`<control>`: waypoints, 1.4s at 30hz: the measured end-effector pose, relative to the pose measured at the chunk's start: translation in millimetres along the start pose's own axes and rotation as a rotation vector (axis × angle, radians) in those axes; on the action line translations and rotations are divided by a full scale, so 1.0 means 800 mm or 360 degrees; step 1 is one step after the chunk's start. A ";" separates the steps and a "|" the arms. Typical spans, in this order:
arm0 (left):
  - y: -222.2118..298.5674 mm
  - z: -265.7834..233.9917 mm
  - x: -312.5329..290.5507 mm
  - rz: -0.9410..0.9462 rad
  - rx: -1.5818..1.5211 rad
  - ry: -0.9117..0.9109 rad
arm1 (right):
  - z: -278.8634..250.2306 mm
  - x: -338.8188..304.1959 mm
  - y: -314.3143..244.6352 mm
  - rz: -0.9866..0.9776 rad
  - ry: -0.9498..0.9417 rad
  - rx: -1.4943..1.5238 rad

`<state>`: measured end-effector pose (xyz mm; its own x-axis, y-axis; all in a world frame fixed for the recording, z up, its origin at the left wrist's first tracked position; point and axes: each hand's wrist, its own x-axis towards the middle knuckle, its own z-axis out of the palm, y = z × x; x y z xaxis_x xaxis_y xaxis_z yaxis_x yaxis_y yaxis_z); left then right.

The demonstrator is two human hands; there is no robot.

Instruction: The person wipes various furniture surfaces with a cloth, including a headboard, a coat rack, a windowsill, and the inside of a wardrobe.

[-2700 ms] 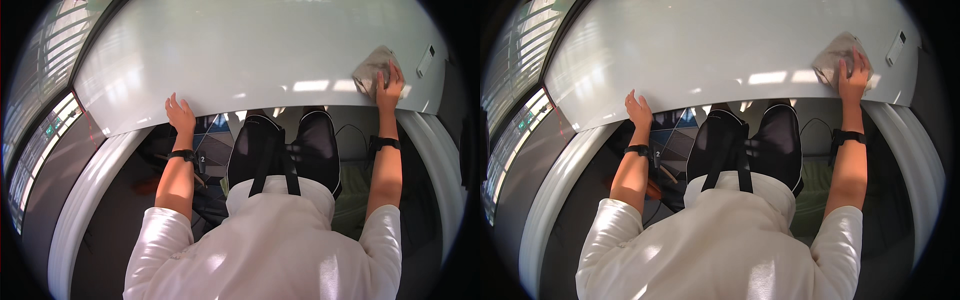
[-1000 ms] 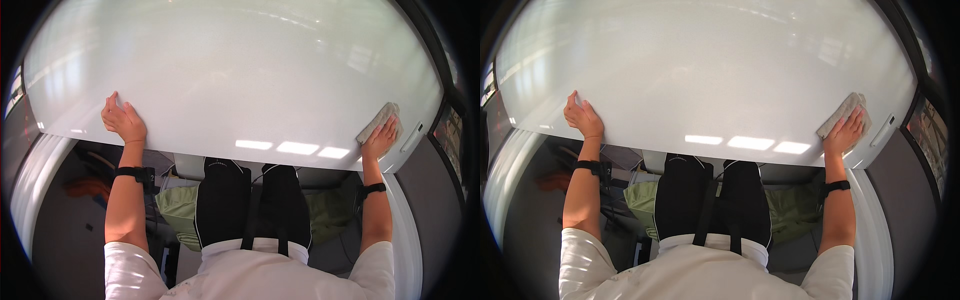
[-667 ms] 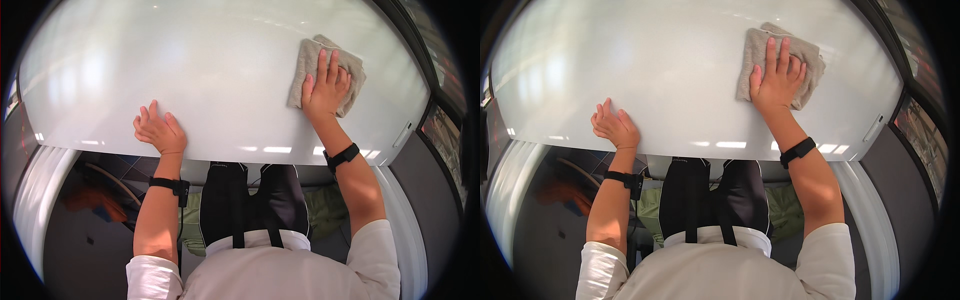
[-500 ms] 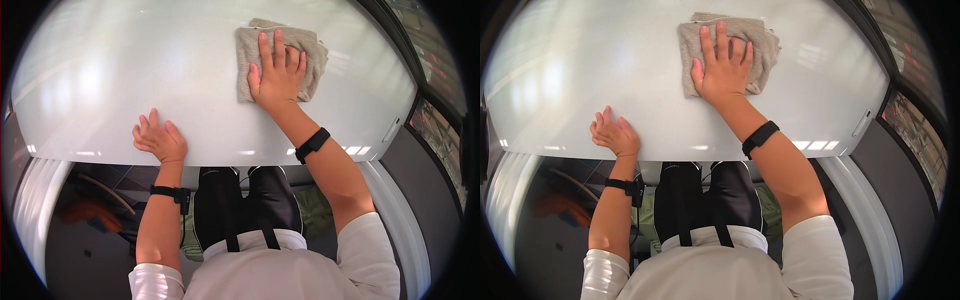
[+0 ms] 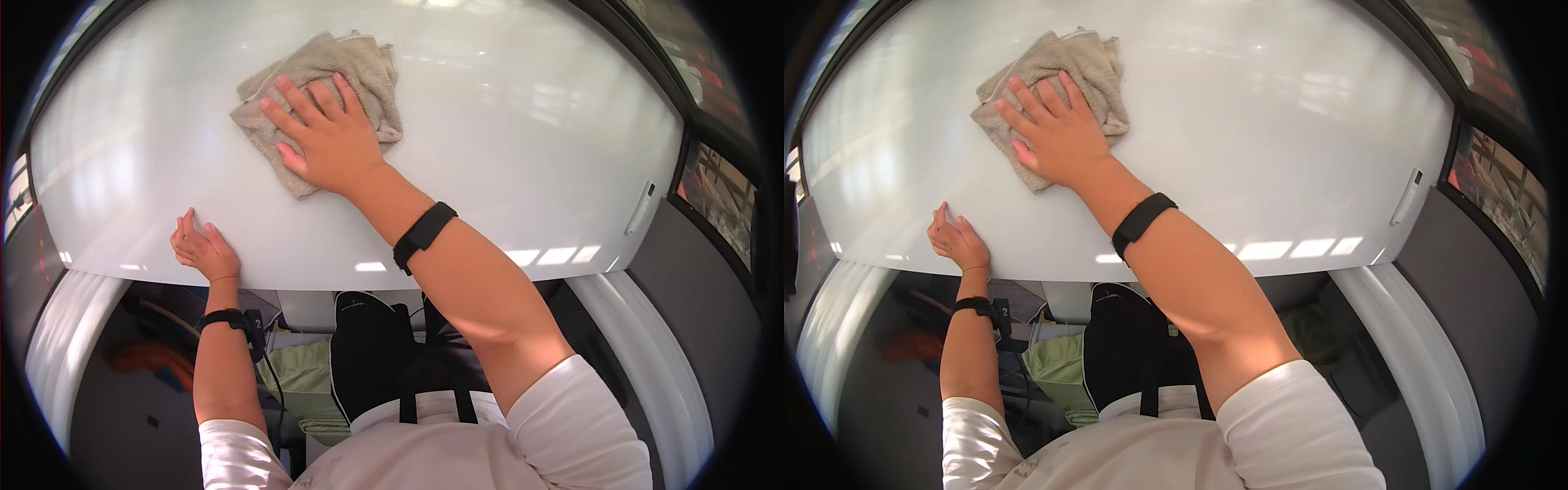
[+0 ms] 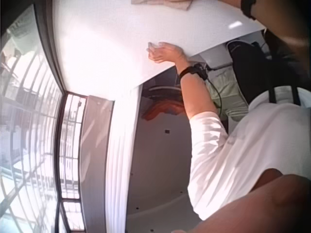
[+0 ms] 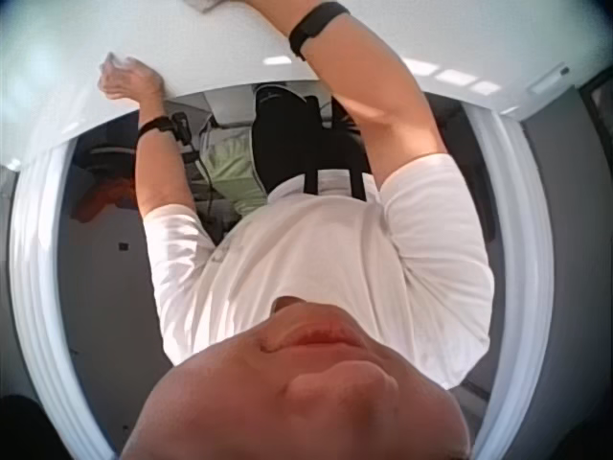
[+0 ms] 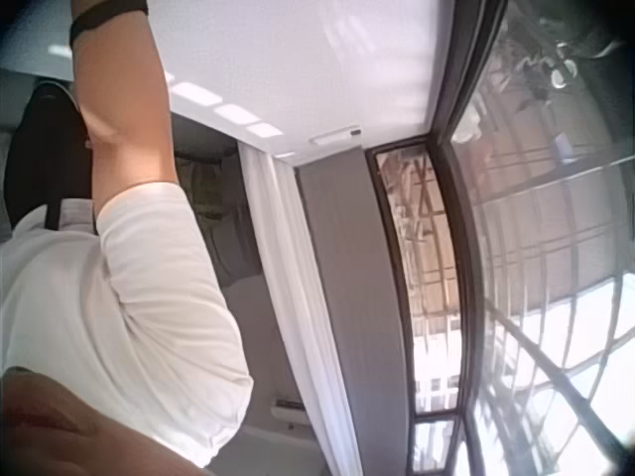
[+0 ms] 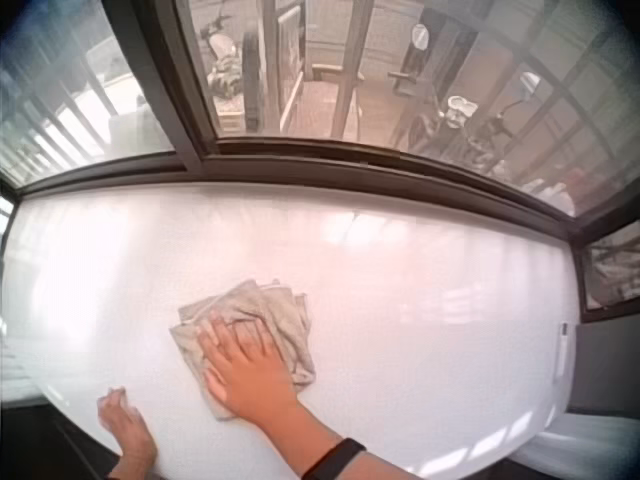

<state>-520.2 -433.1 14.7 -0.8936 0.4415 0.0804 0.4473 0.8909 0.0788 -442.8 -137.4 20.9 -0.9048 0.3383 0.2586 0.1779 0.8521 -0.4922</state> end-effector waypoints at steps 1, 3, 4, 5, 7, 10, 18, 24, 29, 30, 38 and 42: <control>0.001 0.004 0.000 -0.0027 0.0004 -0.0023 | -0.023 -0.015 0.038 0.0061 0.0075 -0.0104; -0.004 0.008 0.000 -0.0044 0.0068 -0.0035 | -0.079 -0.050 0.114 0.0229 0.0070 -0.0280; -0.003 0.009 0.000 -0.0068 0.0086 -0.0045 | -0.111 -0.072 0.156 0.0243 0.0019 -0.0407; -0.003 0.009 -0.002 -0.0067 0.0106 -0.0051 | -0.145 -0.093 0.195 0.0260 0.0037 -0.0466; -0.008 0.011 0.001 -0.0108 0.0059 0.0087 | -0.200 -0.135 0.267 0.0269 0.0128 -0.0528; 0.037 0.038 0.031 -0.0834 0.0076 0.0042 | -0.269 -0.208 0.353 0.0562 0.0096 -0.0742; 0.089 0.046 0.033 -0.1029 0.0197 0.0224 | -0.343 -0.297 0.482 0.1074 0.0117 -0.1291; 0.097 0.043 0.031 -0.1024 0.0035 0.0108 | -0.275 -0.216 0.439 0.1244 0.0091 -0.1388; 0.100 0.041 0.026 -0.0942 0.0128 0.0101 | -0.164 -0.054 0.313 0.0899 0.0079 -0.1169; 0.102 0.041 0.026 -0.0938 0.0145 0.0088 | -0.140 -0.026 0.288 0.0821 0.0088 -0.1126; 0.112 0.034 0.029 -0.0845 0.0106 0.0090 | 0.012 0.157 0.070 0.0280 -0.0064 -0.0830; 0.113 0.038 0.023 -0.0862 0.0136 0.0052 | 0.063 0.212 0.022 0.0200 0.0022 -0.0698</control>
<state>-497.5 -340.9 -7.1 -0.9930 -0.0851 0.0817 -0.0823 0.9959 0.0364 -612.6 -85.3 14.0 -0.8609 0.4527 0.2322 0.4358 0.8916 -0.1227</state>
